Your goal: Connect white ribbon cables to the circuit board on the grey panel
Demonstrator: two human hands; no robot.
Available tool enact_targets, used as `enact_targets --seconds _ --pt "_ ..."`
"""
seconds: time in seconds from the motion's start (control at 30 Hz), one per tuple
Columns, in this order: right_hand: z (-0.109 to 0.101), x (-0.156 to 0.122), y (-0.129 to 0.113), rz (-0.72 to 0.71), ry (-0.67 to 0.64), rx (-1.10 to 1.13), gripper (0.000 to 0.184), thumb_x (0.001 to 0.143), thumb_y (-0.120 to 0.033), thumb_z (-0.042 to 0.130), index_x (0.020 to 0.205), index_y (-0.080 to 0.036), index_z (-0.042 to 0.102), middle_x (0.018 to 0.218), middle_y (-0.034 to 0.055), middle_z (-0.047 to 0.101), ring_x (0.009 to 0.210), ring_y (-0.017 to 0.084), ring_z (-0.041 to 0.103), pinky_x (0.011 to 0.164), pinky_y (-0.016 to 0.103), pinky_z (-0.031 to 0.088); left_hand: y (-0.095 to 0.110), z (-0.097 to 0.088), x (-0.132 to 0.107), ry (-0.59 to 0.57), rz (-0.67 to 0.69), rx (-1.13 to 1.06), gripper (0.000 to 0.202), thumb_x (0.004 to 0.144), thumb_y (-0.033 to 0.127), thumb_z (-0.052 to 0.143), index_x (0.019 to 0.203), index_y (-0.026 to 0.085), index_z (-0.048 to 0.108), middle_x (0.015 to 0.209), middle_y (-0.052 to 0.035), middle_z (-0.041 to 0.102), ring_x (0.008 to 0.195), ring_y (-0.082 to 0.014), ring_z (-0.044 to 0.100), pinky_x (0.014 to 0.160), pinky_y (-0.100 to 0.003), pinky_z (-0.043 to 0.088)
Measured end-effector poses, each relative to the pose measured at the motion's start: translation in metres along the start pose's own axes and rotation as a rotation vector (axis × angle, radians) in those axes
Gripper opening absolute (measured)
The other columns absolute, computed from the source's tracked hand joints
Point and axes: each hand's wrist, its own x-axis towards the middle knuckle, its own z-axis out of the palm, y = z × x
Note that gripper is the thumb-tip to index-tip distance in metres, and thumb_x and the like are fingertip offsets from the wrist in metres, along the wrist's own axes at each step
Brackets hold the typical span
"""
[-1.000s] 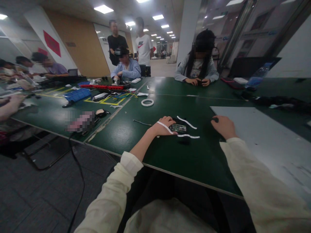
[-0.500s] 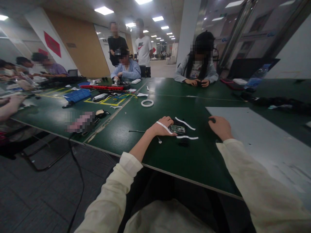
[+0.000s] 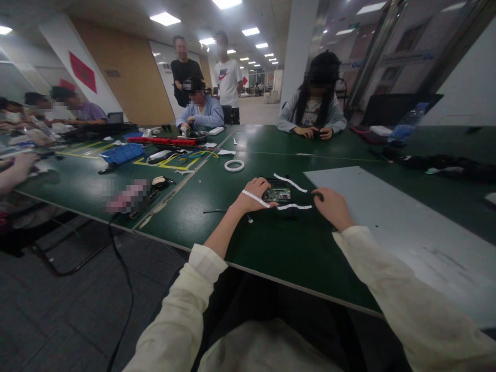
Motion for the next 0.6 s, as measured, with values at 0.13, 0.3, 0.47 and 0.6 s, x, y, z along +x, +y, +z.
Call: enact_targets --seconds 0.13,0.3,0.47,0.6 --pt "-0.002 -0.009 -0.021 -0.087 -0.009 0.065 0.034 0.083 -0.023 0.042 0.11 -0.017 0.061 0.116 0.0103 0.059 0.104 0.024 0.056 0.092 0.039 0.042 -0.002 0.0 0.0 0.03 -0.024 0.01 0.051 0.073 0.056 0.06 0.105 0.016 0.053 0.114 -0.0106 0.051 0.103 -0.0243 0.047 0.089 -0.038 0.041" --pt "-0.01 -0.02 -0.041 -0.008 0.052 0.249 0.055 0.085 -0.021 0.038 0.14 -0.015 0.031 0.125 0.0137 0.055 0.101 0.026 0.058 0.088 0.04 0.045 -0.005 0.001 -0.001 0.005 -0.044 0.007 0.049 0.074 0.052 0.06 0.106 0.017 0.052 0.115 -0.0105 0.051 0.105 -0.0252 0.046 0.089 -0.04 0.04" --pt "-0.018 -0.027 -0.053 0.032 0.045 0.385 0.06 0.087 -0.022 0.033 0.145 -0.017 0.018 0.125 0.0125 0.056 0.09 0.025 0.063 0.084 0.04 0.047 -0.006 0.001 0.0 -0.013 -0.051 -0.005 0.05 0.074 0.054 0.06 0.108 0.018 0.053 0.116 -0.0105 0.051 0.105 -0.0254 0.046 0.088 -0.04 0.04" --pt "-0.023 -0.031 -0.061 0.025 0.006 0.453 0.06 0.088 -0.026 0.032 0.146 -0.018 0.017 0.121 0.0114 0.059 0.078 0.022 0.064 0.076 0.037 0.049 -0.007 0.003 0.001 -0.022 -0.067 -0.015 0.054 0.072 0.058 0.06 0.108 0.018 0.053 0.118 -0.0109 0.05 0.106 -0.0259 0.046 0.088 -0.041 0.041"
